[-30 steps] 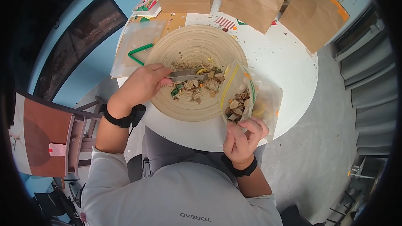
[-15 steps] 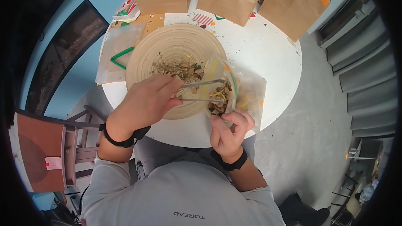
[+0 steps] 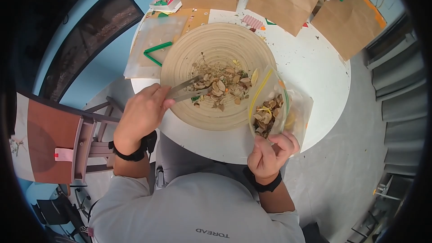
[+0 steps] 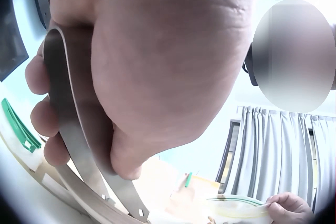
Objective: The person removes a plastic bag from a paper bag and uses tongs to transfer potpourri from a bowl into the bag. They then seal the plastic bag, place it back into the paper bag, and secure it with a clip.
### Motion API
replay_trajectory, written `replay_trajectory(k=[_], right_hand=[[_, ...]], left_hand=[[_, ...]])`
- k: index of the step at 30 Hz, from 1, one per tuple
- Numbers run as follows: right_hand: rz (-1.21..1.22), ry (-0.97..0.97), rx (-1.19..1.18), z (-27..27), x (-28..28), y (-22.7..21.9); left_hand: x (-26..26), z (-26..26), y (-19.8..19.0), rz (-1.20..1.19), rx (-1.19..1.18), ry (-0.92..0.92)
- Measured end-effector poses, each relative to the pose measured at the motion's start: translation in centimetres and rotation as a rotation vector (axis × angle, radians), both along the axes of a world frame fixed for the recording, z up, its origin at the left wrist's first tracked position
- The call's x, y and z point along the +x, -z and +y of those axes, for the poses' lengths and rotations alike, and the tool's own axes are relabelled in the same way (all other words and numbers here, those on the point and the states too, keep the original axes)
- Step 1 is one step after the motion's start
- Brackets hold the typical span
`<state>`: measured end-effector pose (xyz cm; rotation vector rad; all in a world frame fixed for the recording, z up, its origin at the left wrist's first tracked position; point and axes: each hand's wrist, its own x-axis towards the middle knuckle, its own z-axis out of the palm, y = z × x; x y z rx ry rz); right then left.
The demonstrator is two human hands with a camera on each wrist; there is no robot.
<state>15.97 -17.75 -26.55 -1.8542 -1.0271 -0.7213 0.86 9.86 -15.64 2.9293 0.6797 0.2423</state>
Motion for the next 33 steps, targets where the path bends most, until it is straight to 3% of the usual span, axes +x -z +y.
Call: replay_trajectory(k=[10,25,33], right_hand=[[-0.017,-0.026,-0.042,0.0,0.0,-0.3],[-0.005,-0.041,-0.022,-0.1,0.1,-0.1],[-0.014,-0.037,-0.036,-0.1,0.1,-0.2]], left_hand=[[1.7,-1.0,-0.6,0.085,-0.105,0.089],[3.7,-2.4,1.2,-0.089,-0.038,0.149],[4.1,-2.0,1.4,-0.035,-0.126,0.207]])
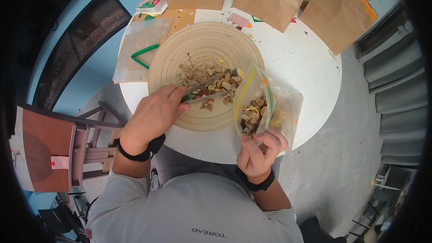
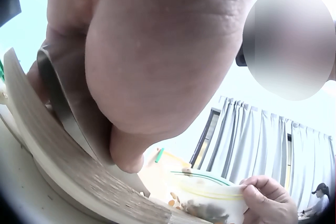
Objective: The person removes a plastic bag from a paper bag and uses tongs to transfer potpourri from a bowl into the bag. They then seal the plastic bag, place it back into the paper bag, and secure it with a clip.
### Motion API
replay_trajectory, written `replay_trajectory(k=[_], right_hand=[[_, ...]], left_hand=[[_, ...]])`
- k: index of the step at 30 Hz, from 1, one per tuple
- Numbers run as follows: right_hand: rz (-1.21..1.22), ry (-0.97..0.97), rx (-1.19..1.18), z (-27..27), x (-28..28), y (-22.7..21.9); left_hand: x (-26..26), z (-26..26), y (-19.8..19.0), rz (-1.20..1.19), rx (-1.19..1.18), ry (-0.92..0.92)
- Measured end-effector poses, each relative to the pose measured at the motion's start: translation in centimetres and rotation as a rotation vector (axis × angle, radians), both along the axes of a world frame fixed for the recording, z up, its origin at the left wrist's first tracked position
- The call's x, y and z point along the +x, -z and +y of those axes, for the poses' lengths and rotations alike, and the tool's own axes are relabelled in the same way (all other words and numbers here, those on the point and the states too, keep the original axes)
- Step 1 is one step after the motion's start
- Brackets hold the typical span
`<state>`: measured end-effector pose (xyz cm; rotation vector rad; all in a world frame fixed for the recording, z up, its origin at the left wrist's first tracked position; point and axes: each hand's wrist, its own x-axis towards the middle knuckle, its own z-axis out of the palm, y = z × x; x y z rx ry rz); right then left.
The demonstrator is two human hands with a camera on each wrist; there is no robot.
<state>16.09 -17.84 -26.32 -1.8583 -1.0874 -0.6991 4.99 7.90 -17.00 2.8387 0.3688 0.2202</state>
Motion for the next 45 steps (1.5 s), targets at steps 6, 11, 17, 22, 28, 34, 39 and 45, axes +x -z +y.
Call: replay_trajectory(k=[6,11,17,22,28,34,39,45], right_hand=[[0.018,-0.009,0.03,0.0,0.1,0.4],[0.021,-0.013,0.028,0.0,0.1,0.3],[0.015,-0.001,0.002,0.1,-0.1,-0.2],[0.016,0.002,-0.003,0.1,-0.1,-0.2],[0.033,-0.009,0.018,0.3,0.0,0.0],[0.043,-0.008,0.023,0.3,0.0,-0.1],[0.056,0.007,0.027,0.3,-0.1,-0.2],[0.056,0.023,0.06,0.1,0.0,-0.1]], left_hand=[[0.2,0.3,-0.4,0.035,-0.048,-0.003],[0.8,1.1,0.7,-0.019,-0.078,0.063],[1.0,1.6,1.3,-0.059,-0.079,0.09],[1.0,1.8,1.7,-0.109,-0.082,0.087],[0.8,1.8,0.3,-0.167,-0.073,0.08],[1.3,-0.5,-2.8,-0.244,-0.111,0.177],[2.7,-2.9,-2.3,-0.209,-0.106,0.308],[-0.2,0.0,-3.7,-0.135,-0.1,0.118]])
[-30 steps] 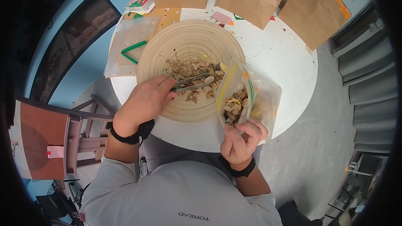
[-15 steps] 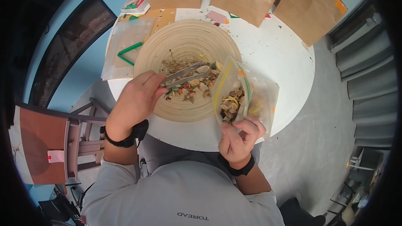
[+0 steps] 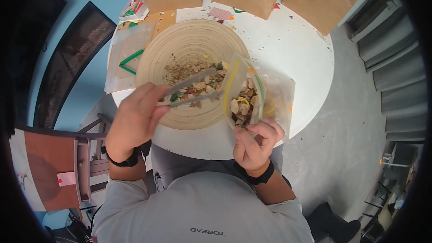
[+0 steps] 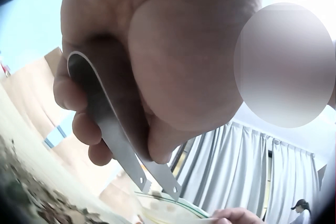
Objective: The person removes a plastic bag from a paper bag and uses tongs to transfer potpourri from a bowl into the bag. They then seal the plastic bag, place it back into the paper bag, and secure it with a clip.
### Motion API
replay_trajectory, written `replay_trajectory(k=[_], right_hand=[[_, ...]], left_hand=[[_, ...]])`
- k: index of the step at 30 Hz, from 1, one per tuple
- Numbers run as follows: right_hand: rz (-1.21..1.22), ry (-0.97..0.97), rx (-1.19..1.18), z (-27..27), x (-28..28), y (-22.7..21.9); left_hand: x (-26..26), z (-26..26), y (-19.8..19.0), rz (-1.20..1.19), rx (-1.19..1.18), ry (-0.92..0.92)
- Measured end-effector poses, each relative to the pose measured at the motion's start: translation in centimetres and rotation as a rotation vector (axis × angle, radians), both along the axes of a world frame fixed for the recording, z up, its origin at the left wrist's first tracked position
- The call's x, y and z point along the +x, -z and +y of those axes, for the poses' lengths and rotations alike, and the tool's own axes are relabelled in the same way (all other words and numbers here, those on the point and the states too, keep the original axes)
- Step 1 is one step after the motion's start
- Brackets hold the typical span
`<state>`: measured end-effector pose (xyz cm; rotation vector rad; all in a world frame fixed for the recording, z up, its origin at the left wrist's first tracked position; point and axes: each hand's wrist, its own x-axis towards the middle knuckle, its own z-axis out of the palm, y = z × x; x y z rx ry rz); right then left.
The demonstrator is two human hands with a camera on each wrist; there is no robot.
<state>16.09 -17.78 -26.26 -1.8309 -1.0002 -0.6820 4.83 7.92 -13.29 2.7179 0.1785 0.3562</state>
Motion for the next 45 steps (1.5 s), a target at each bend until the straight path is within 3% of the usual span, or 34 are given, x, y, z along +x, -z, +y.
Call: replay_trajectory(k=[5,17,25,29,35,38,41,45], right_hand=[[0.002,0.011,0.004,-0.1,0.1,0.4],[-0.014,0.001,-0.026,0.1,0.0,0.0],[-0.012,-0.017,-0.037,0.3,0.1,-0.1],[0.004,-0.023,-0.035,0.2,0.2,0.0],[-0.02,0.065,0.001,-0.3,0.0,0.2],[-0.023,0.131,0.084,-0.3,-0.1,0.8],[-0.01,0.137,0.079,-0.4,-0.3,0.5],[-0.01,0.124,0.081,-0.3,-0.2,0.6]], left_hand=[[-2.8,2.9,1.8,0.098,0.114,-0.178],[-0.1,2.5,3.5,0.097,0.142,-0.039],[-0.4,2.5,3.4,-0.029,0.099,-0.061],[0.4,1.1,1.0,-0.1,0.019,0.017],[2.5,-2.1,1.0,-0.144,0.005,0.21],[1.7,-0.2,1.2,-0.167,-0.009,0.04],[2.2,0.8,0.5,-0.06,0.165,-0.047],[4.7,3.4,1.0,-0.004,0.182,0.238]])
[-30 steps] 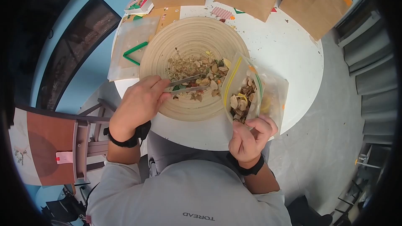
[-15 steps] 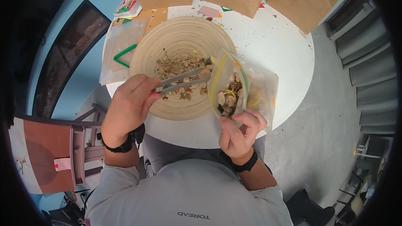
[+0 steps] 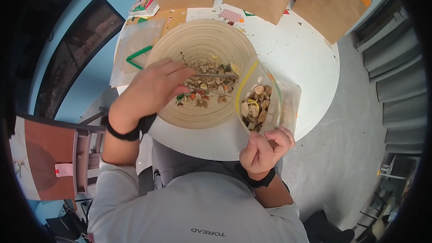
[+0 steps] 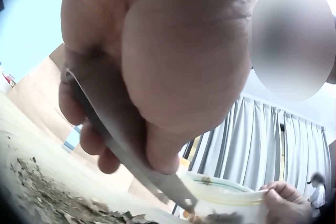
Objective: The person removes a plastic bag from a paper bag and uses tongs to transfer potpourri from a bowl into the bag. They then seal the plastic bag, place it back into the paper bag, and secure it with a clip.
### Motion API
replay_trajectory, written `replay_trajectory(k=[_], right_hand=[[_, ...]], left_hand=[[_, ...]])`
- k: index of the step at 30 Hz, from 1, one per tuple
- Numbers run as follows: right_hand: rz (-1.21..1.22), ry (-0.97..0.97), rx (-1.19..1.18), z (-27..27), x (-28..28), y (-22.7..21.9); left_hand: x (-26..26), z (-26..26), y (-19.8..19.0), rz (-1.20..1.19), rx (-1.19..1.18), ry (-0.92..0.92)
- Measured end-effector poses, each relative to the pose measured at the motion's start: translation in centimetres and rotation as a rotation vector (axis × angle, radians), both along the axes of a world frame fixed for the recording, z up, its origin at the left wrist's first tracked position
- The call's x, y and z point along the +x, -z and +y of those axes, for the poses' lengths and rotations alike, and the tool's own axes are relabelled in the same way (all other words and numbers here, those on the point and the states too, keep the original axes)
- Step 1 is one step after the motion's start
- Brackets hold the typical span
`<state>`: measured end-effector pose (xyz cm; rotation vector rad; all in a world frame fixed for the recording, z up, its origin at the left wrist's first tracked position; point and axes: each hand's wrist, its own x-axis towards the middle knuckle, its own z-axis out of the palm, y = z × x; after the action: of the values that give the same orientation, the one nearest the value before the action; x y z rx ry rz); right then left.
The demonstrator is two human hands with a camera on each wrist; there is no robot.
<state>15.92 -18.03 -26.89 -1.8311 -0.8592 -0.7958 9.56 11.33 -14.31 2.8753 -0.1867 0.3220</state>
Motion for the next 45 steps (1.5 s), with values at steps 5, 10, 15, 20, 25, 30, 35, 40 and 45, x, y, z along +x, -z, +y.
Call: replay_trajectory(k=[5,10,15,20,25,30,35,40,45], right_hand=[[0.022,-0.008,0.002,-0.1,-0.1,-0.1],[0.038,-0.022,-0.007,0.2,-0.1,0.0],[0.026,-0.029,-0.046,0.1,-0.1,-0.2],[0.03,-0.033,-0.052,0.3,-0.2,-0.4],[0.012,-0.034,-0.072,0.4,-0.1,-0.4],[0.008,-0.039,-0.083,0.6,0.0,-0.5],[0.02,-0.049,-0.094,0.6,0.0,-0.4],[0.02,-0.073,-0.096,0.5,0.1,-0.3],[0.023,-0.089,-0.096,0.4,0.1,-0.4]], left_hand=[[4.3,3.7,0.2,0.099,0.045,0.135],[6.1,5.3,1.3,0.186,0.048,0.124],[6.0,6.1,2.1,0.259,-0.006,0.043],[5.4,6.6,2.0,0.246,0.039,0.037],[4.2,6.9,1.9,0.137,0.031,0.035],[2.9,7.2,1.0,0.063,0.005,0.028],[2.1,6.0,-0.7,0.074,-0.004,-0.033],[3.2,5.4,1.3,0.186,0.042,-0.091],[3.6,5.0,1.2,0.308,0.05,-0.086]])
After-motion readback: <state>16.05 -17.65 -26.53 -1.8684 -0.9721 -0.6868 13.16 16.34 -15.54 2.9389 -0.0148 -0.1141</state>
